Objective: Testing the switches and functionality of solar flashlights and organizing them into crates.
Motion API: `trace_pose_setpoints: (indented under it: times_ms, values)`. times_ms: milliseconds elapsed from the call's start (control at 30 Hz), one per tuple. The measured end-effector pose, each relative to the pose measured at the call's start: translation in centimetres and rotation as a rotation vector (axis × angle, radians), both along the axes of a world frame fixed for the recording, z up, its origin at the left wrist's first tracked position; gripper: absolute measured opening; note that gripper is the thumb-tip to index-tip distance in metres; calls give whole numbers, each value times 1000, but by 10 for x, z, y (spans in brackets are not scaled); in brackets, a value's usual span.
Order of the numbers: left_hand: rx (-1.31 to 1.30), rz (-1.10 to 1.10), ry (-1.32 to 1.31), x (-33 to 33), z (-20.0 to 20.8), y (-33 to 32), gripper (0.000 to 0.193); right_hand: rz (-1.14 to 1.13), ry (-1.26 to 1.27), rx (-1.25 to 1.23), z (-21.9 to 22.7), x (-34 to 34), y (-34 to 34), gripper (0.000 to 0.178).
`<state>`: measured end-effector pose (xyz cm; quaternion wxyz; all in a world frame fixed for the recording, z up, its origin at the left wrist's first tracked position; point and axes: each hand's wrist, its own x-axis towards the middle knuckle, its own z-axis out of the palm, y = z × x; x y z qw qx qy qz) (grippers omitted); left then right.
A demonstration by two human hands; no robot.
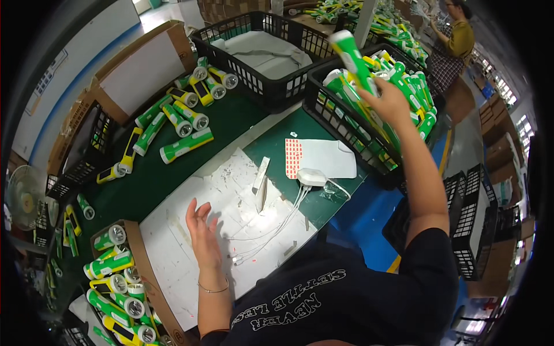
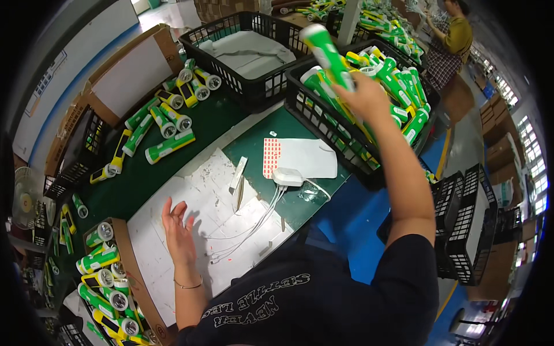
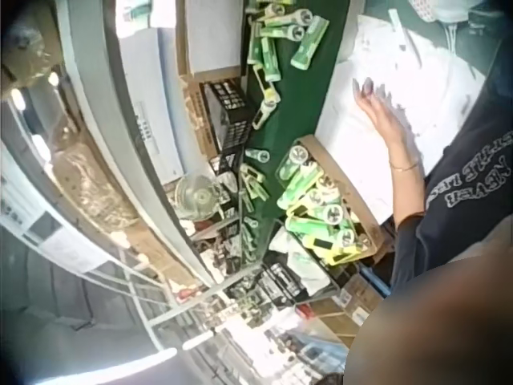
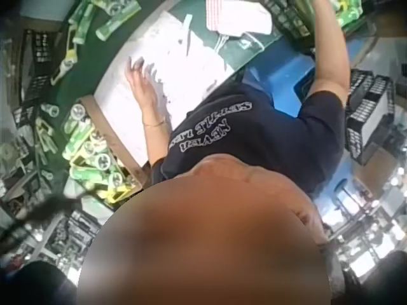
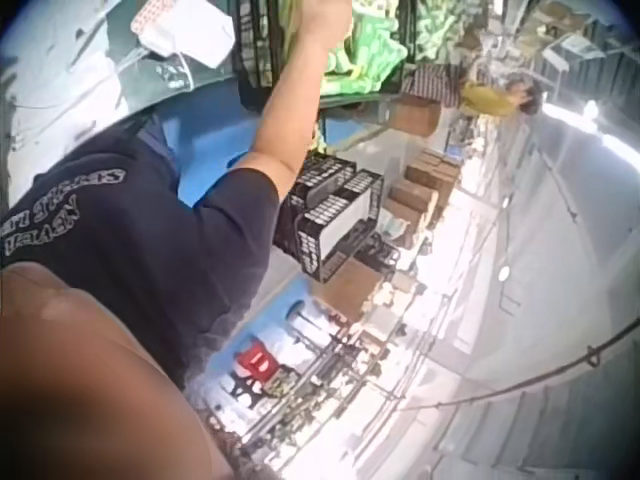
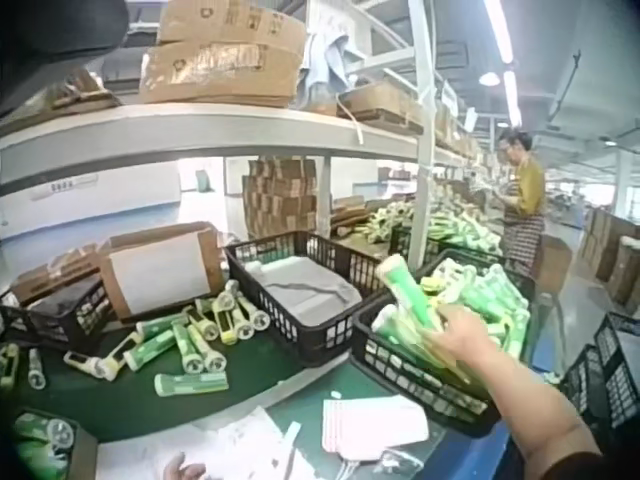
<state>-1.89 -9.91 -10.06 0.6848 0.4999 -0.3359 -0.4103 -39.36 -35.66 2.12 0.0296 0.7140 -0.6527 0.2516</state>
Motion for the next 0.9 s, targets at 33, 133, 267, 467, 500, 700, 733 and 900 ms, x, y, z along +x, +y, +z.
trace_pose_setpoints:
  times_ms: [33,133,267,467,500,700,733,900]
  values:
    - [21,-18,11,0,-3,-1,58,-85,95,127,5,-22,-15,60]
    - [47,-10,58,1,-11,-4,54,-218,365,215,7,-54,-36,65]
    - [83,11,61,7,-14,-2,53,-129,304,-124,6,1,-44,58]
    - [83,71,43,19,-31,-2,44,775,156,-52,-59,224,-33,39]
    - [85,64,24,22,-34,-2,44,771,198,15,-73,260,-29,39]
    - [39,57,97,34,-34,1,51,655,457,375,-104,359,-17,54]
    - [39,37,130,36,-33,2,48,719,554,413,-101,359,-15,53]
    - [13,1,551,35,-35,0,48,933,-59,748,-91,321,49,44]
